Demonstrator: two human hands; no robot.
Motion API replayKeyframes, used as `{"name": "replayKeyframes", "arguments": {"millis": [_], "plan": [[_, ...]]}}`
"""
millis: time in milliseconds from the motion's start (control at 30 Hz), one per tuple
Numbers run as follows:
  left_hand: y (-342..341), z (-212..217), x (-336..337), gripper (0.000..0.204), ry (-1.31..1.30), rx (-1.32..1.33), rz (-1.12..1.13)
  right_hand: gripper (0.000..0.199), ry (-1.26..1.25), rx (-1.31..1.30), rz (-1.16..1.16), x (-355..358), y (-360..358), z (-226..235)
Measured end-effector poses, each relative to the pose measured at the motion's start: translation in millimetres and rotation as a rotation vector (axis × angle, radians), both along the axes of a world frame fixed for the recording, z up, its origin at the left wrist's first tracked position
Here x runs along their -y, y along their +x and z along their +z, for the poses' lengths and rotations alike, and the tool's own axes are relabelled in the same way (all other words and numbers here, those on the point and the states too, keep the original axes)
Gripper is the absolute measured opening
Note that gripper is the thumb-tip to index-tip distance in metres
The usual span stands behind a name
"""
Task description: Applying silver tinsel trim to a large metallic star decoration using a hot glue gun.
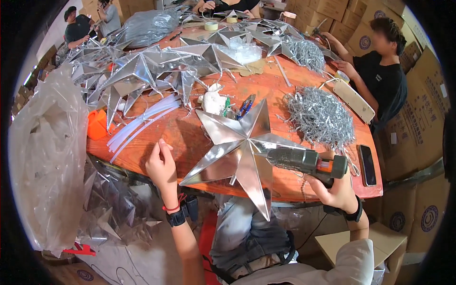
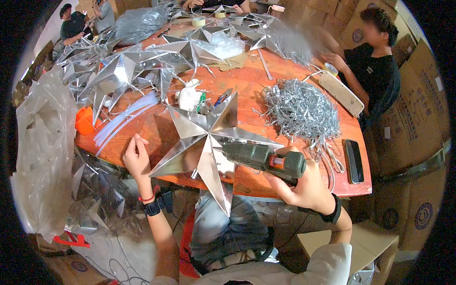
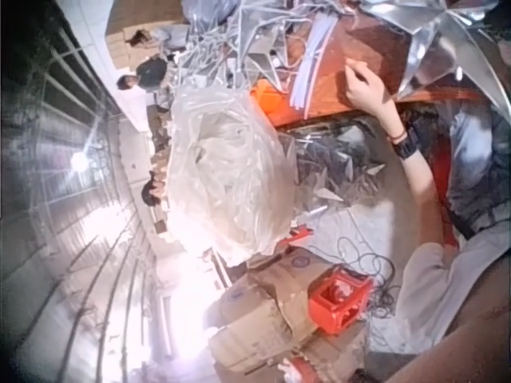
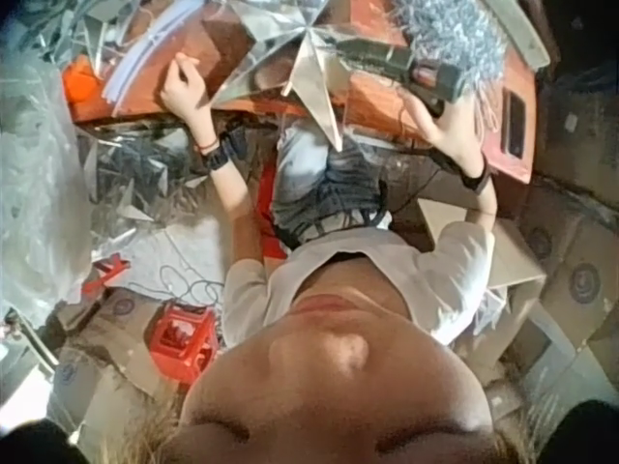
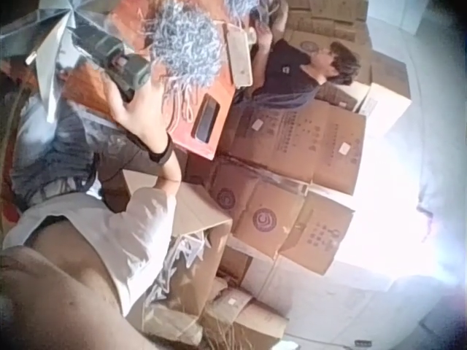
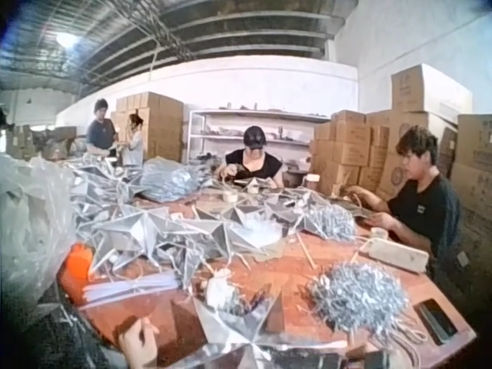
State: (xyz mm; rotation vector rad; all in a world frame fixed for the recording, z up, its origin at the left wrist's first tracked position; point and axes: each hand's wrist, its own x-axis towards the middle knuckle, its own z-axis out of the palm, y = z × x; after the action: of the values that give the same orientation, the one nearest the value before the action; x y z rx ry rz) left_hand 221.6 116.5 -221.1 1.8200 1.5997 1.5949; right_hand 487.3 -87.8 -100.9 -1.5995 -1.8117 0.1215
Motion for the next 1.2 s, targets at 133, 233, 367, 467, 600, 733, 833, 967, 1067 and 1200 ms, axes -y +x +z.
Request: {"name": "replayKeyframes", "arguments": {"millis": [133,233,367,467,600,733,833,967,1067,1200], "plan": [[-0.1,0.0,-1.2,0.03,0.014,0.008,-0.014,0.028,0.022,-0.025,-0.02,4.4,-0.3,-0.2],[-1.0,-0.4,-1.4,0.028,0.007,-0.009,-0.018,0.028,0.012,-0.022,-0.012,7.3,1.1,0.0],[-1.2,-3.7,-4.2,0.028,0.06,-0.009,-0.009,0.031,-0.077,-0.006,0.013,16.1,3.1,2.2],[-2.7,-3.0,-2.9,0.029,0.019,-0.004,-0.008,0.03,-0.121,-0.055,0.026,19.5,5.0,-1.0],[-0.9,-4.6,-4.4,0.029,0.027,-0.011,-0.014,0.033,-0.086,-0.069,0.007,19.9,6.6,-3.1],[-1.9,-2.5,-3.8,0.03,0.046,-0.023,-0.011,0.036,-0.075,-0.015,0.054,24.1,7.6,-1.8],[-1.2,0.1,-2.3,0.03,0.029,-0.019,-0.011,0.037,-0.103,-0.025,0.066,27.9,8.9,-0.8],[-0.7,-1.6,-2.9,0.035,0.036,0.007,-0.004,0.038,-0.143,-0.079,0.081,33.4,9.6,-2.1],[-0.2,-7.8,-6.9,0.035,0.087,0.013,-0.02,0.037,-0.1,-0.059,0.106,35.0,11.5,-4.1],[-2.0,-4.0,-4.0,0.036,0.023,-0.002,0.001,0.035,-0.234,-0.177,0.077,44.5,8.9,-1.7]]}}
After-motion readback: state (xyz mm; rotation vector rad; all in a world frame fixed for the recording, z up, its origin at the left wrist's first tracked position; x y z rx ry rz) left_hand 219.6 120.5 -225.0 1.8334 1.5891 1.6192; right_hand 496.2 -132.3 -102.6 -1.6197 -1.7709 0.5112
